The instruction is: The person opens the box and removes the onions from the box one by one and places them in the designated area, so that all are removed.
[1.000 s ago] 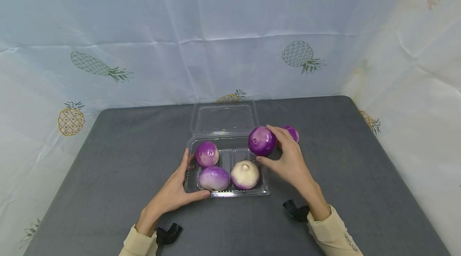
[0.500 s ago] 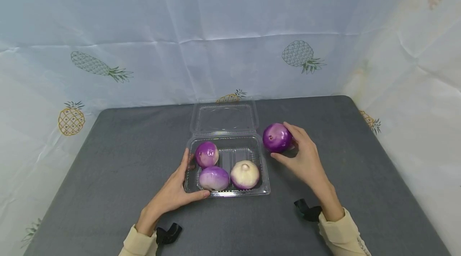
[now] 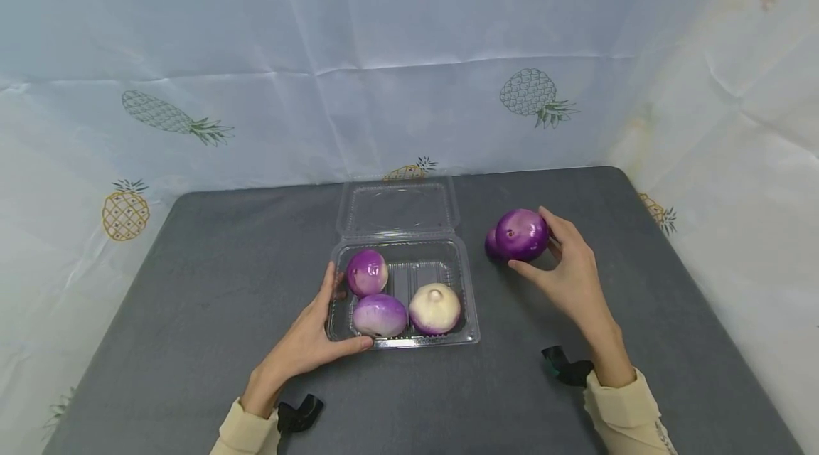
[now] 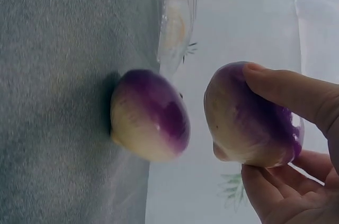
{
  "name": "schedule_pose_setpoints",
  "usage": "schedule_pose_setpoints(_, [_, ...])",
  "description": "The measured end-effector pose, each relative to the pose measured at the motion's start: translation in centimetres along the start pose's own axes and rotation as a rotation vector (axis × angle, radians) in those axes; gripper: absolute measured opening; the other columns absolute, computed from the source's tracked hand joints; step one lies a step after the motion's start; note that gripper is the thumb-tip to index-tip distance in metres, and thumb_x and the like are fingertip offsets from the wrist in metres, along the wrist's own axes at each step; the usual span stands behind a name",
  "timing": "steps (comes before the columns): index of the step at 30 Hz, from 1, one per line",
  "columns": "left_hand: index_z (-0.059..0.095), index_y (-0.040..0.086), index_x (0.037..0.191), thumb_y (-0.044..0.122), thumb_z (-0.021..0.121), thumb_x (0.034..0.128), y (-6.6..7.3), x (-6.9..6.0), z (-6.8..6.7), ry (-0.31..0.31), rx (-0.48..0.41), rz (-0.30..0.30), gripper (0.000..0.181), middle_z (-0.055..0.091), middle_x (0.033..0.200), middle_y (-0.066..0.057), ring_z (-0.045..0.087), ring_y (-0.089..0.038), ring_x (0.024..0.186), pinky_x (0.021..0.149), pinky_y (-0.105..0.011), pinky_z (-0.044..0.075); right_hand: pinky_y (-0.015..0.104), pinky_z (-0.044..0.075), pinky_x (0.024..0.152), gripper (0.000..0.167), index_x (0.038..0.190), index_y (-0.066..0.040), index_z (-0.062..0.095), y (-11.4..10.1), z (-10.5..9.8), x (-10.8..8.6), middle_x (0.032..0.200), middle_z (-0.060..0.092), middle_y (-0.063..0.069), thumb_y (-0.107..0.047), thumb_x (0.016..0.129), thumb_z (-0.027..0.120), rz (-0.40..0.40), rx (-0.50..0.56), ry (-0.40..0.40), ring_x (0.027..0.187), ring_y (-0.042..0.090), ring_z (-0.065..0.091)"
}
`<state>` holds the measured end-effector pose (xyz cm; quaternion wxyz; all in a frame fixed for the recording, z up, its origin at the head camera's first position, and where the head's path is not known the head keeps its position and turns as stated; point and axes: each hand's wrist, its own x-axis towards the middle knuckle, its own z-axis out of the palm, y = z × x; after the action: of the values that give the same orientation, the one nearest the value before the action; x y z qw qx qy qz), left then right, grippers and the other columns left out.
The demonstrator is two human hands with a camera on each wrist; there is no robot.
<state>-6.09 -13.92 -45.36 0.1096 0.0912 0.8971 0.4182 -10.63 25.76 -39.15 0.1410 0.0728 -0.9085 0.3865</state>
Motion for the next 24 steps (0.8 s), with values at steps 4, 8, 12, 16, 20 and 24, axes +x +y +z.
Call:
schedule_pose_setpoints(4, [-0.010,0.025,0.165,0.064,0.086,0.0703,0.0,0.0,0.0,0.006,0.010,0.010,0.140,0.026,0.170,-0.011,0.026,-0.028,0.157,0.125,-0.056,0.028,-0.008,0.032,0.090,0.094,0.152,0.001,0.044,0.5,-0.5,0.2,0.142,0.053,0.032,-0.002,0.071,0.091,0.026,0.001,0.016,0.124,0.055,0.055])
schedule_pose_setpoints(8, [-0.010,0.024,0.165,0.064,0.085,0.0706,0.0,0.0,0.0,0.009,0.012,0.016,0.140,0.027,0.170,-0.011,0.027,-0.027,0.157,0.124,-0.057,0.028,-0.008,0.033,0.091,0.093,0.153,-0.001,0.043,1.0,-0.9,0.4,0.145,0.053,0.032,-0.004,0.073,0.091,0.062,-0.001,0.031,0.126,0.055,0.054])
schedule_pose_setpoints(12, [-0.010,0.024,0.165,0.063,0.086,0.0707,-0.1,0.0,0.0,0.010,0.013,0.018,0.140,0.026,0.170,-0.012,0.027,-0.029,0.157,0.124,-0.057,0.029,-0.007,0.034,0.092,0.092,0.154,-0.003,0.043,1.8,-1.4,0.6,0.146,0.054,0.031,-0.005,0.075,0.091,0.087,-0.010,0.049,0.133,0.042,0.056])
schedule_pose_setpoints(16, [-0.009,0.022,0.165,0.062,0.086,0.0708,-0.2,0.0,0.1,0.016,0.014,0.028,0.140,0.025,0.170,-0.015,0.028,-0.032,0.156,0.123,-0.059,0.030,-0.006,0.035,0.093,0.091,0.155,-0.004,0.042,2.6,-1.7,0.7,0.148,0.053,0.031,-0.006,0.077,0.089,0.094,-0.006,0.059,0.137,0.008,0.054])
schedule_pose_setpoints(20, [-0.008,0.021,0.165,0.062,0.086,0.0708,-0.3,0.1,0.2,0.025,0.017,0.039,0.140,0.027,0.169,-0.016,0.030,-0.033,0.156,0.122,-0.060,0.031,-0.006,0.035,0.094,0.092,0.156,-0.004,0.039,3.3,-1.9,0.9,0.149,0.048,0.031,-0.006,0.079,0.088,0.110,-0.005,0.064,0.140,0.028,0.054])
schedule_pose_setpoints(24, [-0.008,0.022,0.165,0.062,0.086,0.0707,-0.4,0.1,0.2,0.025,0.017,0.038,0.140,0.028,0.169,-0.015,0.029,-0.031,0.156,0.122,-0.059,0.031,-0.003,0.034,0.098,0.092,0.157,-0.005,0.039,4.1,-1.9,1.1,0.145,0.044,0.028,-0.007,0.079,0.088,0.142,-0.027,0.084,0.136,0.049,0.051])
